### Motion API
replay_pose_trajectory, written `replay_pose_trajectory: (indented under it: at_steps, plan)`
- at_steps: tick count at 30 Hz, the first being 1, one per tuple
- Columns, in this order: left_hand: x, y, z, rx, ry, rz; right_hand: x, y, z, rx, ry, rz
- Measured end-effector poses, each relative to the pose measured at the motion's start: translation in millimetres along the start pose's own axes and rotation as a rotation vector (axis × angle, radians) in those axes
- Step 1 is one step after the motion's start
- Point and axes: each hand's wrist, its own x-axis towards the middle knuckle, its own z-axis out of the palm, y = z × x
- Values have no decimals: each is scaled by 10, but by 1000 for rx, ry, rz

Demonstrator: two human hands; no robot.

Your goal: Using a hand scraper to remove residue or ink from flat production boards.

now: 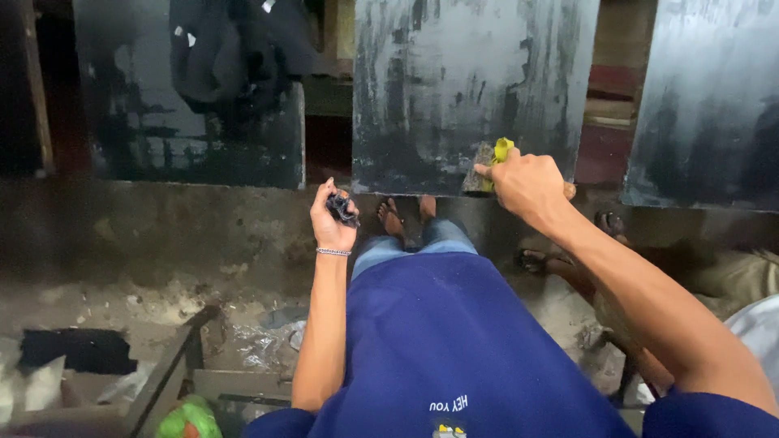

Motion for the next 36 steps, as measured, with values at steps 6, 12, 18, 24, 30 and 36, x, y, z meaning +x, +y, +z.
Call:
replay_pose_trajectory:
  at_steps: [6,12,18,24,30,36]
  plan:
    - [122,-72,-214,-97,31,37,237,-625,-596,36,145,-109]
    - [27,57,-402,-70,85,210,1036,-1437,-422,80,306,-217]
    - [184,109,-705,84,118,362,807,-1778,-1214,395,141,-234]
    - [-132,711,122,-131,-106,344,336,-1487,-1270,852,-72,72]
    - [761,1462,918,60,-237,510,-166,-1151,-971,1024,-51,336]
    - [1760,2237,1323,14,-163,535,-335,-988,-628,1066,-145,499]
